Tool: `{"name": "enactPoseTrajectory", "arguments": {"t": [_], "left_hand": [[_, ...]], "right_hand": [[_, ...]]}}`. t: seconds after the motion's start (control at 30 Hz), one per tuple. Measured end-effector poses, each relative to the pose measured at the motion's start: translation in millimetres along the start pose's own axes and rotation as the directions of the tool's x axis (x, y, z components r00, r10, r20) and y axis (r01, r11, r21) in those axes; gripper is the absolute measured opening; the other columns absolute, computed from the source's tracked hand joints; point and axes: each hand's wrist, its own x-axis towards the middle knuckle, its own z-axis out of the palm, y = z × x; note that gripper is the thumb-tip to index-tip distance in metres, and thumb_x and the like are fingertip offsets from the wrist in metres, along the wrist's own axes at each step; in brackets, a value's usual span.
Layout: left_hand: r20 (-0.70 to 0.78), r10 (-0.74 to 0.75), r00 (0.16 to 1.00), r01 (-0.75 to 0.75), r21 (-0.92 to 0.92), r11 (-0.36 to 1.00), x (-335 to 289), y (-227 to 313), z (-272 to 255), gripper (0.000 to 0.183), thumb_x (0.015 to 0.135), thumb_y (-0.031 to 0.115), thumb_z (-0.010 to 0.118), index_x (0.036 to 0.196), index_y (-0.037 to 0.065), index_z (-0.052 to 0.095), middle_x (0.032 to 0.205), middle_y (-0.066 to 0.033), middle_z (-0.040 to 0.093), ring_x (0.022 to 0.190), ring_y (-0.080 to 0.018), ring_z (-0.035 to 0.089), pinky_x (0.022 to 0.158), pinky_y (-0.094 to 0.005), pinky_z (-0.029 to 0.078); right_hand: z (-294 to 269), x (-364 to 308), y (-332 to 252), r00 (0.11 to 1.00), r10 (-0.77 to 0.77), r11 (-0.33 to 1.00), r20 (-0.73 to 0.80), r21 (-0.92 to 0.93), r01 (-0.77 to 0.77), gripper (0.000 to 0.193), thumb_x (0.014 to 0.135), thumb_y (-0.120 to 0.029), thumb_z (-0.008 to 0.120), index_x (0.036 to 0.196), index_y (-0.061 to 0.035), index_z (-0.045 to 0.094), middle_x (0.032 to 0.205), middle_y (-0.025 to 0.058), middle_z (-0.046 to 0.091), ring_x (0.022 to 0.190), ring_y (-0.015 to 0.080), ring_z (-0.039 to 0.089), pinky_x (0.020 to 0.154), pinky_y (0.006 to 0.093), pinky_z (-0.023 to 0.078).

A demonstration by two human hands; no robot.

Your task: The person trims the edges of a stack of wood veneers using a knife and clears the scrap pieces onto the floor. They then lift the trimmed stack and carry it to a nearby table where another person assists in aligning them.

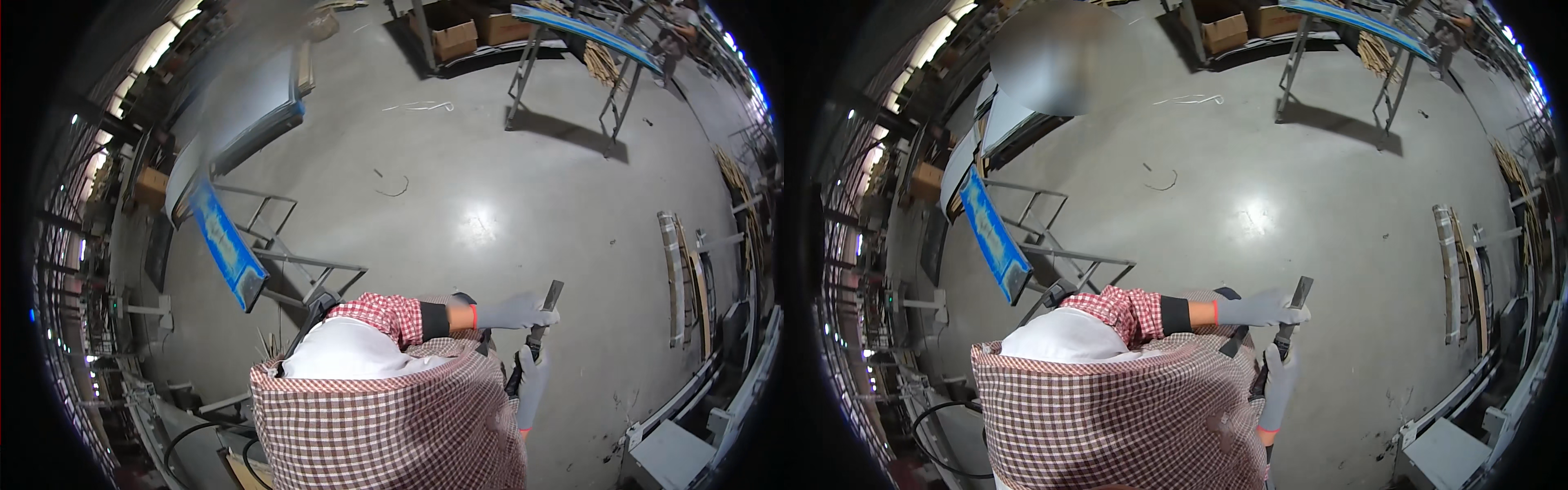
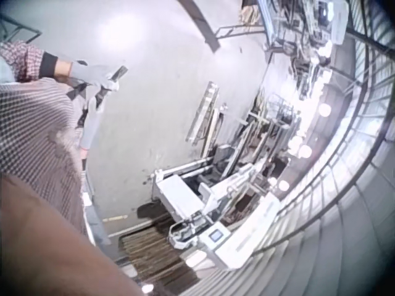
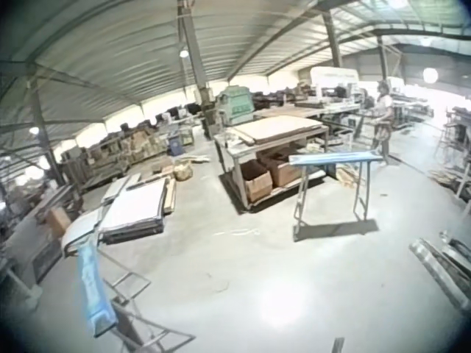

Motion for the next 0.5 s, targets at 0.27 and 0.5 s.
{"name": "enactPoseTrajectory", "arguments": {"t": [0.27,0.5], "left_hand": [[0.021,0.128,0.992,-0.120,0.526,0.842,22.3,13.2,32.0,0.045,0.091,0.041,0.049,0.065,0.004,0.056,0.059,-0.0117,0.054,0.054,-0.0265,0.052,0.055,-0.0388,0.041],[0.727,0.125,0.675,-0.658,0.517,0.547,60.2,14.5,157.2,0.037,0.091,0.038,0.052,0.081,0.004,0.063,0.076,-0.0165,0.064,0.068,-0.0370,0.060,0.063,-0.0455,0.046]], "right_hand": [[-17.1,-4.7,8.9,0.941,-0.246,0.880,-0.230,-0.460,0.118,0.049,0.077,-0.008,0.066,0.122,0.0022,0.049,0.086,0.0070,0.058,0.081,0.0175,0.056,0.070,0.0298,0.047],[-56.7,-86.4,98.8,0.543,-0.287,0.937,-0.789,-0.350,-0.013,0.056,0.084,-0.014,0.061,0.134,0.0055,0.043,0.104,0.0165,0.061,0.085,0.0252,0.061,0.076,0.0337,0.050]]}}
